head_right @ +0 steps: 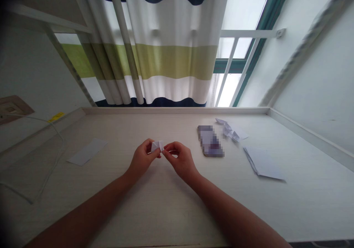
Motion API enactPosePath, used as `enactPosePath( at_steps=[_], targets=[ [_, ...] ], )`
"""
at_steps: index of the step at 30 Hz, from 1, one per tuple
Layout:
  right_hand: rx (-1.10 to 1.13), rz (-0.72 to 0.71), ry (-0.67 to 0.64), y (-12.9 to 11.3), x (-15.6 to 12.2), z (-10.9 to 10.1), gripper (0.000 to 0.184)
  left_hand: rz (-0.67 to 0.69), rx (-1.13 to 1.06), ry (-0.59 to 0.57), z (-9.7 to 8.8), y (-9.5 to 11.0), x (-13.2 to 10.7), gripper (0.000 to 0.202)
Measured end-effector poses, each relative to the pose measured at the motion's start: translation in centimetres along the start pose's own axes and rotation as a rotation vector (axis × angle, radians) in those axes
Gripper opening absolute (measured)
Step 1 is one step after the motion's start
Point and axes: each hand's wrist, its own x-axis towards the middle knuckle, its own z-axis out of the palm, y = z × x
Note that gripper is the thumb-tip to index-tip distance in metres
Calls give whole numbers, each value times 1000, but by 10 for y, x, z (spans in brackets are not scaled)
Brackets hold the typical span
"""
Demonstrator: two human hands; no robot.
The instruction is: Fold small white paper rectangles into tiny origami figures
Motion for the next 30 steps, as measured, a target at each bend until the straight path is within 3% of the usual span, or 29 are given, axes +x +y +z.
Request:
enactPosePath(
  at_steps=[15,23,30],
  targets=[
    [211,123,-43,5,5,-1,18,11,-86,-90,-2,-1,0,16],
    [207,75,-36,2,2,1,23,65,-60,-63,0,-3,-1,14],
    [205,87,-69,1,4,-4,27,52,-133,-155,-3,-4,1,14]
  ],
)
